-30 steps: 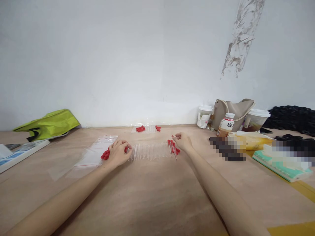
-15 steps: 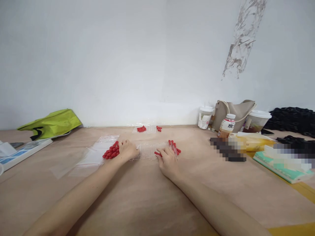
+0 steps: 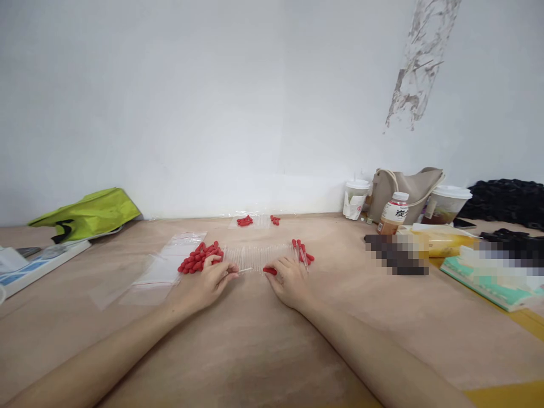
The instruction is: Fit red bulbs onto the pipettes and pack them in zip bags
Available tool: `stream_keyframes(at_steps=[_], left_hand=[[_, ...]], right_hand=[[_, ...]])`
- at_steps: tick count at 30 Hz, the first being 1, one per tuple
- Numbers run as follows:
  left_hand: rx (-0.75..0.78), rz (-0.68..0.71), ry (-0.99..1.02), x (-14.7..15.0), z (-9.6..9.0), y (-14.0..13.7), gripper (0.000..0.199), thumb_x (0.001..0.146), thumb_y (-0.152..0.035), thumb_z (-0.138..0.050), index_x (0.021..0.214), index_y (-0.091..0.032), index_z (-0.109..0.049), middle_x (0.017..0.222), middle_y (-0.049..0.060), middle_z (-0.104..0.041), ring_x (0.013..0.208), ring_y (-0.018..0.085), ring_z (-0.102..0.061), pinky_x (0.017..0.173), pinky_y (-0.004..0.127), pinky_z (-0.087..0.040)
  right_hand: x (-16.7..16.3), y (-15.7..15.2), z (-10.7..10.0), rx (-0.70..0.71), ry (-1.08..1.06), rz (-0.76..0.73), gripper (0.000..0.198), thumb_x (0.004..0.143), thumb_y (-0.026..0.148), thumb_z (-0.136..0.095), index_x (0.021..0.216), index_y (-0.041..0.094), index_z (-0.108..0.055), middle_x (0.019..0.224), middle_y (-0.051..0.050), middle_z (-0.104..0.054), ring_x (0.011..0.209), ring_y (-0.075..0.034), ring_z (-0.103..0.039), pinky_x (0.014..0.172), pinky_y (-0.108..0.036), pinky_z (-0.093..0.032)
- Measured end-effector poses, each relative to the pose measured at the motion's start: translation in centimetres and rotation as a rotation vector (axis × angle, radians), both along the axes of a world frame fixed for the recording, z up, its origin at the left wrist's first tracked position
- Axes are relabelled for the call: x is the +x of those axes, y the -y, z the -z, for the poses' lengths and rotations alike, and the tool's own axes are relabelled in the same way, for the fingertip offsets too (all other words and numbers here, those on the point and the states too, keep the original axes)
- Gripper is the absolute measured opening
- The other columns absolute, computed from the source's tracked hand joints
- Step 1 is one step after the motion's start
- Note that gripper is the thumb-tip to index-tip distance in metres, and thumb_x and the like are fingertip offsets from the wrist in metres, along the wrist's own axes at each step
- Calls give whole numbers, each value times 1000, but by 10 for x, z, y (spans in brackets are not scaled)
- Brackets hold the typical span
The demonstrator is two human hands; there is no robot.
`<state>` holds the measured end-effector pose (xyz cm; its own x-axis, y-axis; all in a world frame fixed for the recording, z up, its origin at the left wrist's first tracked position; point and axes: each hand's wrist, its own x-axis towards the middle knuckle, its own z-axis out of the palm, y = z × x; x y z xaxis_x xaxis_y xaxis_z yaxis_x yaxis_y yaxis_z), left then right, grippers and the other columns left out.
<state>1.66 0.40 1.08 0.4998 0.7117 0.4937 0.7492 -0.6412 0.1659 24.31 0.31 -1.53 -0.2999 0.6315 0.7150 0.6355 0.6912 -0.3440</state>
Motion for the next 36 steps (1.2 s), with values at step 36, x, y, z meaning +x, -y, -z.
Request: stream_keyframes(at_steps=[36], left_hand=[[207,275,-45,6,18,-4,33,86,-9,-35,107,-24,-55,87,3,-66,75,15,-58,72,32,-27]], right_hand=[[-5,5,1,-56,-140,-303,12,81,22,-47,81,20,-59,73,-2,-62,68,-12,-57,64,-24,-45]])
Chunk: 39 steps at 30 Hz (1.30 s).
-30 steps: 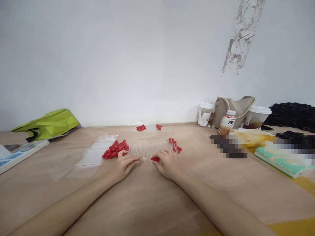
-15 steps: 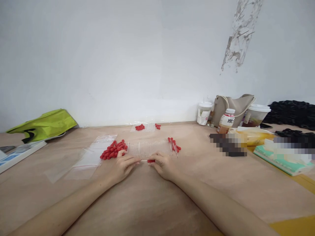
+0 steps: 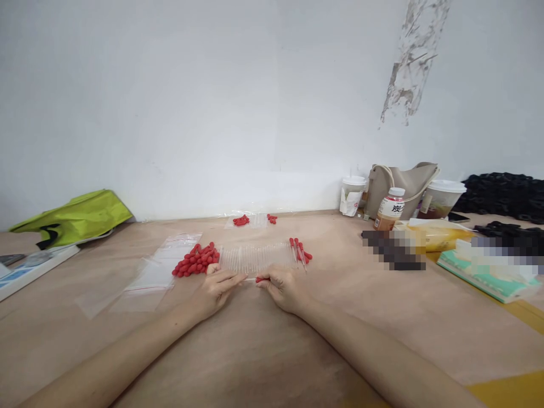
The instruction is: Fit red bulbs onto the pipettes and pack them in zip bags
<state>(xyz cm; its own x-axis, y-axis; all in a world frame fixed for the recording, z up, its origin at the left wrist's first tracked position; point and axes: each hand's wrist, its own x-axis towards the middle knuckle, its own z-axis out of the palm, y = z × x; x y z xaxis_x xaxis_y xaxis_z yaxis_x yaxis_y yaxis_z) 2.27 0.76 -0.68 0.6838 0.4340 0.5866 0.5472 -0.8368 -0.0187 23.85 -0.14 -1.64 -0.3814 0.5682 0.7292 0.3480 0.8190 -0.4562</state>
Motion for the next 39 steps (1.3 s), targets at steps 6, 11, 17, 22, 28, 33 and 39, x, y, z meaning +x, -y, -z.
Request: stream_keyframes(at_steps=[6,11,17,22,28,33,39], left_hand=[[64,-39,-78,-1,3,1,36,84,-4,-32,106,-20,-55,82,4,-64,71,15,-56,68,31,-27],[131,-38,-110,1,6,0,31,86,-8,-32,102,-18,-57,78,5,-64,67,14,-54,66,31,-27],[113,-42,-60,6,8,-2,22,89,-19,-39,100,-19,-58,75,3,-66,65,14,-56,66,31,-26],[-34,-86,36,-1,4,-2,19,87,-29,-45,98,-20,-58,84,2,-66,74,14,-57,76,32,-27],[-92,-83,35,-4,1,2,19,88,-27,-43,89,-20,-61,76,1,-64,70,13,-54,77,33,-27],[-95,-54,42,-4,4,2,19,88,-24,-42,90,-20,-60,72,1,-62,67,13,-52,75,32,-28],[-66,-37,43,-2,7,1,19,88,-24,-42,87,-19,-61,70,1,-62,65,12,-52,75,32,-28]], right_hand=[[2,3,-3,60,109,2,13,81,17,-45,83,19,-58,75,-3,-62,71,-13,-55,65,-24,-44],[5,-1,0,95,230,7,14,82,19,-43,86,17,-57,76,-5,-59,73,-14,-53,66,-26,-44],[5,-5,-2,158,368,123,13,81,21,-46,83,16,-57,76,-5,-58,74,-16,-50,70,-30,-39],[7,-1,-8,116,359,235,11,79,27,-51,82,20,-60,76,-2,-62,75,-16,-49,73,-32,-33],[9,-1,-7,98,317,173,11,78,28,-54,83,21,-61,74,-2,-63,75,-15,-51,74,-32,-30],[6,1,-7,120,336,87,11,80,24,-51,82,19,-60,68,-1,-62,71,-14,-51,78,-34,-28],[5,0,-5,126,310,101,11,80,24,-49,81,18,-59,68,-1,-61,69,-14,-51,77,-34,-28]])
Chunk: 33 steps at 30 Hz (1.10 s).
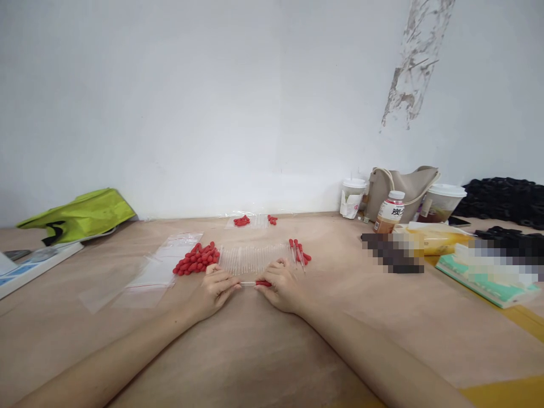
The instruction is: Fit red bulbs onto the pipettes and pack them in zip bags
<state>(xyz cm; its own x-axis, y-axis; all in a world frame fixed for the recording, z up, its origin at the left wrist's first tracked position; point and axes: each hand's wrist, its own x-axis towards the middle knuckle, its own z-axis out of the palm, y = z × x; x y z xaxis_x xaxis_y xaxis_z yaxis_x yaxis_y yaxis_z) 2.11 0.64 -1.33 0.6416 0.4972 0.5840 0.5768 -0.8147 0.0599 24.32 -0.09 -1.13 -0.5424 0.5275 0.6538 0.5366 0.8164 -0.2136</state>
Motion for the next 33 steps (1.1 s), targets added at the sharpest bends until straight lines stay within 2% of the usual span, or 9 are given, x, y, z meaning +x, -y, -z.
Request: stream_keyframes(at_steps=[13,18,23,28,33], left_hand=[[6,12,-4,2,0,0,19,88,-24,-42,85,-18,-60,67,0,-61,63,12,-51,76,33,-28],[-16,5,2,4,-2,4,22,88,-25,-40,84,-19,-61,67,0,-62,63,11,-53,77,33,-28],[-79,-33,33,6,-6,8,24,88,-26,-39,83,-20,-62,63,-2,-61,58,11,-52,78,33,-29],[-107,-47,101,6,-6,6,23,88,-27,-40,83,-21,-62,65,-2,-63,58,11,-52,78,32,-29],[-146,-43,126,5,-7,6,21,87,-29,-43,93,-21,-61,69,-2,-64,59,11,-53,83,35,-27]], right_hand=[[-1,-1,1,5,32,-3,14,81,26,-48,81,19,-60,66,-1,-60,70,-14,-51,78,-34,-28],[-1,-2,2,-16,-10,-17,11,79,25,-52,79,18,-61,64,-1,-61,67,-13,-51,77,-34,-30],[0,-2,-6,-56,-118,19,9,76,26,-57,77,19,-63,67,-2,-63,67,-14,-53,71,-32,-36],[3,-2,-9,-208,-218,14,19,73,29,-59,90,20,-62,78,-4,-63,74,-15,-56,69,-29,-43],[-3,-7,-4,-435,-485,-37,16,75,32,-56,81,18,-59,78,-2,-62,74,-13,-57,69,-27,-45]])
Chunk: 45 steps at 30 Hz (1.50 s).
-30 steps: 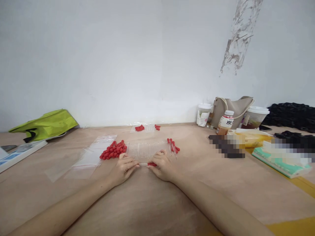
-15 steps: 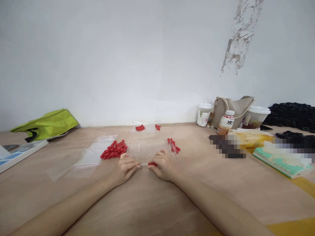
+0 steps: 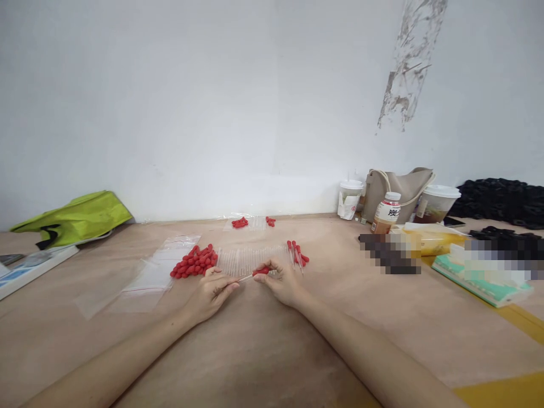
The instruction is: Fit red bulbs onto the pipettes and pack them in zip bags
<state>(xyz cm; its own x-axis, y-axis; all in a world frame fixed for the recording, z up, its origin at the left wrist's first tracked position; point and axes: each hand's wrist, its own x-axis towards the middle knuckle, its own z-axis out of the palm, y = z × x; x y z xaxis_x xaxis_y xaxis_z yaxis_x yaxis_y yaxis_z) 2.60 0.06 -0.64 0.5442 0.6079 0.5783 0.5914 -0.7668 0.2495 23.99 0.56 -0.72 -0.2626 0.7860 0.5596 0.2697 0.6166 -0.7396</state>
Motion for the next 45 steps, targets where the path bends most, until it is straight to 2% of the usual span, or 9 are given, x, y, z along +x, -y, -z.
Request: stream_keyframes(at_steps=[3,7,10,13,18,23,28,35,45], left_hand=[[-23,-27,23,-2,-3,2,25,88,-29,-39,108,-21,-53,81,0,-65,73,14,-55,85,36,-26],[-53,-119,59,-2,-6,2,27,90,-27,-34,111,-22,-49,91,1,-62,86,16,-53,85,37,-25],[-32,-153,45,-1,-5,2,24,89,-29,-37,104,-22,-53,92,2,-62,85,16,-53,84,37,-25],[-12,-132,8,0,-5,2,21,88,-28,-39,99,-22,-56,89,1,-64,83,16,-54,85,37,-24],[8,-66,-38,1,-5,3,22,88,-26,-38,97,-22,-58,84,1,-65,78,15,-54,83,37,-24],[7,-60,-49,1,-4,3,23,88,-26,-37,94,-22,-59,79,1,-65,73,15,-54,83,37,-23],[-2,-63,-52,0,-6,3,22,88,-26,-38,94,-23,-59,77,0,-65,72,14,-54,83,37,-23],[51,-124,-35,0,-5,2,16,84,-26,-44,83,-20,-59,74,2,-63,73,17,-51,74,35,-27],[72,-212,-57,2,-5,3,16,79,-25,-47,65,-18,-47,63,-2,-53,67,15,-48,73,34,-27]], right_hand=[[5,-14,-12,-78,-165,48,28,76,39,-51,93,17,-55,78,-4,-62,73,-14,-58,67,-27,-45],[37,-48,-43,-116,-258,273,42,76,43,-48,106,14,-42,68,-1,-59,64,-13,-56,58,-25,-44],[62,-76,-53,-142,1,439,33,78,42,-45,92,13,-50,63,-2,-59,60,-12,-56,58,-22,-42],[71,-99,-44,-149,350,556,27,79,38,-43,84,16,-57,66,-3,-61,60,-11,-55,57,-21,-38],[59,-115,-21,-153,504,657,20,73,36,-52,77,19,-62,66,-2,-62,64,-13,-55,61,-24,-35],[53,-116,-16,-147,594,688,18,71,35,-54,73,21,-65,70,-4,-64,76,-18,-57,72,-30,-34],[63,-108,-18,-171,573,737,29,72,40,-50,90,20,-62,84,-7,-64,83,-21,-56,70,-30,-35],[98,-75,-10,-386,526,629,18,64,31,-56,58,15,-62,58,-5,-62,56,-15,-56,47,-21,-34],[98,-67,-3,-479,464,480,15,63,19,-54,66,16,-68,62,-1,-65,53,-11,-54,45,-18,-34]])
